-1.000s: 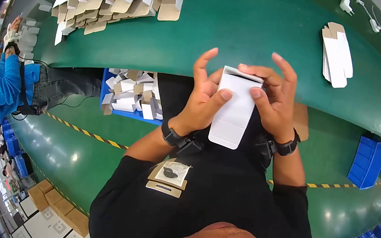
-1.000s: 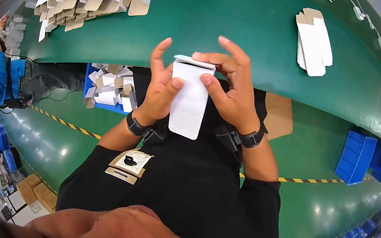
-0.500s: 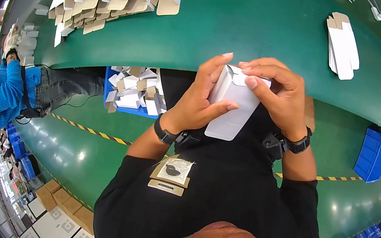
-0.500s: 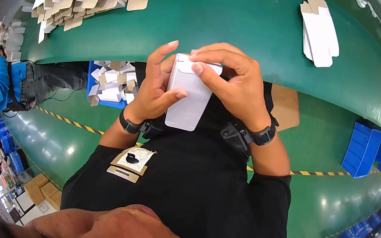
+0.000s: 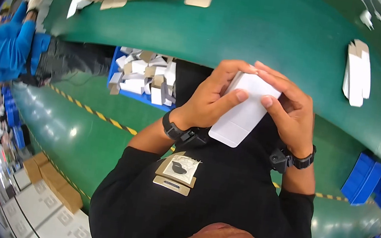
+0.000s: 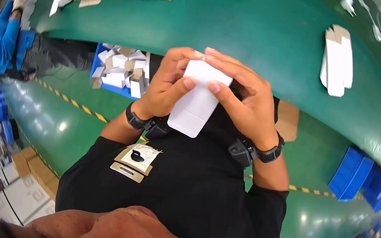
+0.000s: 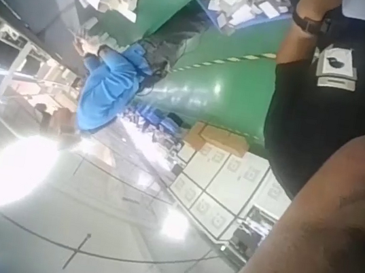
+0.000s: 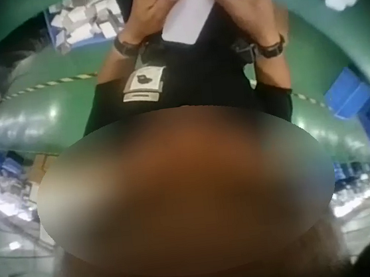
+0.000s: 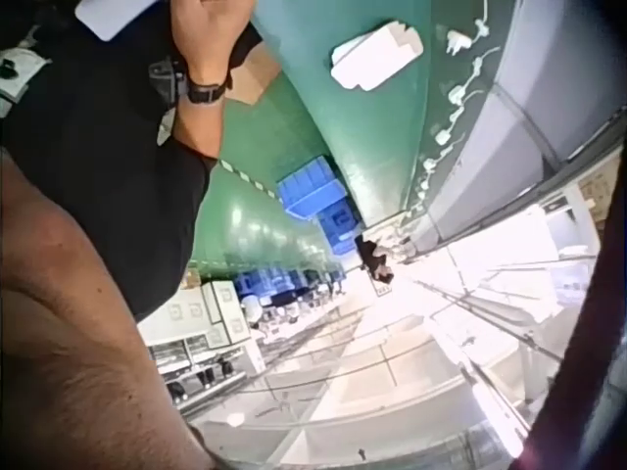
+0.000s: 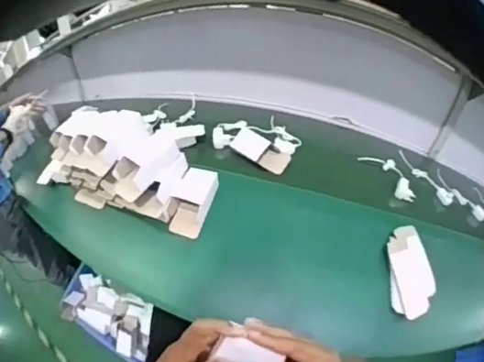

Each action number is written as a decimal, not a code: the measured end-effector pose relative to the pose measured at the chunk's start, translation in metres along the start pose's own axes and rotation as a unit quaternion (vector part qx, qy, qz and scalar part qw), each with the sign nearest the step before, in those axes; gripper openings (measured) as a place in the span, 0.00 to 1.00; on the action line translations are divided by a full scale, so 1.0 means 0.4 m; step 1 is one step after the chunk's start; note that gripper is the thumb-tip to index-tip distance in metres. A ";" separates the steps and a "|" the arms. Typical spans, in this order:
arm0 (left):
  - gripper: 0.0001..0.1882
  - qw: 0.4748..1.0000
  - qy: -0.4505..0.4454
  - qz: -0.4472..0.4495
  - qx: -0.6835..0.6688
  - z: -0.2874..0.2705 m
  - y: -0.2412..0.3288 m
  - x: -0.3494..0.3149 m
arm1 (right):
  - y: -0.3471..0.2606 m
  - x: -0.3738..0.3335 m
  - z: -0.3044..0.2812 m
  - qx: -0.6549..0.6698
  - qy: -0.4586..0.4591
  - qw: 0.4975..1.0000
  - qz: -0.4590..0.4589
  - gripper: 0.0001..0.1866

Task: Folding and assembling white cardboard boxes on a production line.

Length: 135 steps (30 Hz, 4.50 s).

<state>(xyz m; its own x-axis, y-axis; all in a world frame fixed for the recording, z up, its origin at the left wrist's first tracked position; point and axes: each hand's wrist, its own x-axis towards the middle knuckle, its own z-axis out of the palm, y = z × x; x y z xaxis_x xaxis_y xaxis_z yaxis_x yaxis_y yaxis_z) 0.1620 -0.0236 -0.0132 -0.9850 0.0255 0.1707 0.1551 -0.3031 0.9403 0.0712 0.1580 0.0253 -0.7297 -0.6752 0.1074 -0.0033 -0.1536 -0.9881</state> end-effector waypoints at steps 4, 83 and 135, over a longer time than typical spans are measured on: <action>0.20 0.996 0.061 -0.014 0.065 -0.044 -0.019 -0.055 | 0.066 0.028 0.047 -0.042 -0.047 0.998 -0.001 0.15; 0.16 0.999 -0.028 0.009 0.014 0.058 -0.037 0.082 | 0.058 -0.047 -0.102 -0.168 0.059 0.976 -0.122 0.15; 0.17 0.971 0.010 0.053 0.234 -0.135 -0.031 0.090 | 0.180 0.105 -0.011 -0.150 0.050 0.979 -0.126 0.08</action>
<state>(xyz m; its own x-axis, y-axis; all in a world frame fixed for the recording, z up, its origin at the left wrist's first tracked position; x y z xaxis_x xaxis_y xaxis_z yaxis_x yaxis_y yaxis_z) 0.1206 -0.0702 -0.0348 -0.9622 -0.0024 0.2722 0.2681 0.1635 0.9494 0.0372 0.1220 -0.0418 -0.7429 -0.5674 0.3552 -0.3818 -0.0767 -0.9211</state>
